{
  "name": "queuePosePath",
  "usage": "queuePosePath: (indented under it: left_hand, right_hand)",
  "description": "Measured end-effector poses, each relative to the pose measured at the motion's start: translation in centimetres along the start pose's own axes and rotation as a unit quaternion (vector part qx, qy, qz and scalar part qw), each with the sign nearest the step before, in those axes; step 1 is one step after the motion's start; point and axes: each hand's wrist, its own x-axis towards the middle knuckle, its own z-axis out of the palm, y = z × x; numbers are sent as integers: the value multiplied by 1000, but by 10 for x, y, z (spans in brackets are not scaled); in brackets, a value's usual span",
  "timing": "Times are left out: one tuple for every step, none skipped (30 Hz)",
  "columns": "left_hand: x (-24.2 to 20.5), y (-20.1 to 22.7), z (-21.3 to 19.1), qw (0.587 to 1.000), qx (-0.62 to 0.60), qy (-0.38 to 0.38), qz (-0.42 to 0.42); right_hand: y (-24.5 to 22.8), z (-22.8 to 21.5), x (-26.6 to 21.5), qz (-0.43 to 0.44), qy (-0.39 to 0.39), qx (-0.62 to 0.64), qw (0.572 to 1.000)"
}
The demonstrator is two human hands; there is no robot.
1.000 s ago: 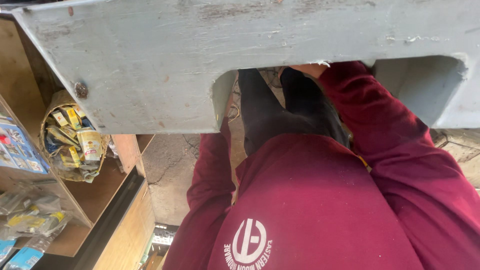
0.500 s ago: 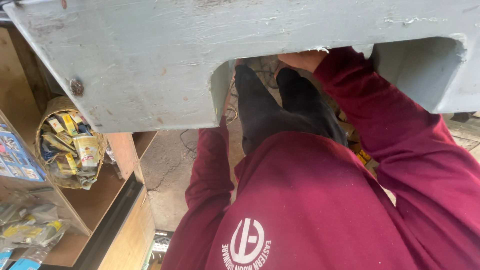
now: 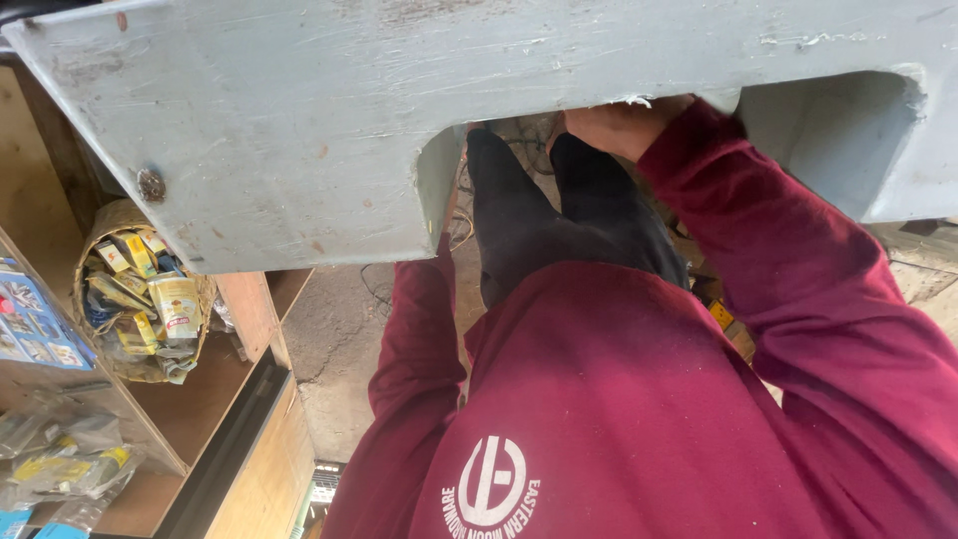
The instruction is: The person uses a red power drill to create holes in a large, light-colored plastic crate. They position the drill at various points along the crate's edge and operate it to penetrate the material. The person then switches to a green power tool to grind or smooth the edges of the drilled holes.
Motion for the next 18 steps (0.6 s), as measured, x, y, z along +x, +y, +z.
queuePosePath:
  left_hand:
    - [1, 1, 1, 1000, 0, 1, 0]
    - [0, 0, -1, 1000, 1, 2, -2]
    - [0, 0, 0, 1000, 1, 0, -4]
    - [-1, 0, -3, 1000, 2, 1, -3]
    - [0, 0, -2, 1000, 1, -1, -4]
    - [-1, 0, -3, 1000, 1, -2, -4]
    - [-1, 0, -4, 1000, 2, -2, -5]
    - [-2, 0, -4, 1000, 1, -4, -5]
    - [-3, 0, -5, 1000, 2, -3, -5]
    - [-2, 0, -5, 1000, 2, -3, -4]
    - [-2, 0, -5, 1000, 4, -5, -5]
    - [-3, 0, -5, 1000, 3, -5, -5]
    - [-3, 0, -5, 1000, 3, -6, -6]
    - [-2, 1, -4, 1000, 3, -5, -7]
    - [-2, 1, -4, 1000, 2, -5, -8]
    - [-2, 1, -4, 1000, 1, -5, -8]
    - [-2, 1, -4, 1000, 1, -5, -7]
    - [-1, 1, -4, 1000, 3, -5, -8]
  right_hand:
    - [13, -6, -5, 17, 29, 30, 999]
    - [24, -12, -8, 32, 33, 118, 992]
    - [34, -18, -10, 47, 35, 204, 977]
    - [42, -23, -11, 62, 37, 289, 955]
    - [47, -26, -11, 83, 46, 306, 947]
    - [51, -29, -11, 104, 55, 324, 939]
    - [53, -31, -12, 126, 64, 341, 929]
    - [53, -32, -12, 121, 61, 341, 930]
    - [53, -32, -13, 115, 59, 340, 931]
    - [52, -32, -14, 111, 56, 339, 933]
    - [51, -31, -15, 105, 45, 360, 926]
    - [50, -31, -16, 98, 34, 382, 919]
    - [49, -31, -17, 91, 22, 402, 911]
    - [48, -31, -18, 96, 27, 404, 909]
    - [48, -32, -19, 102, 32, 405, 908]
    - [49, -32, -19, 107, 38, 406, 907]
    - [50, -33, -19, 111, 22, 463, 879]
    - [51, -33, -19, 115, 7, 520, 847]
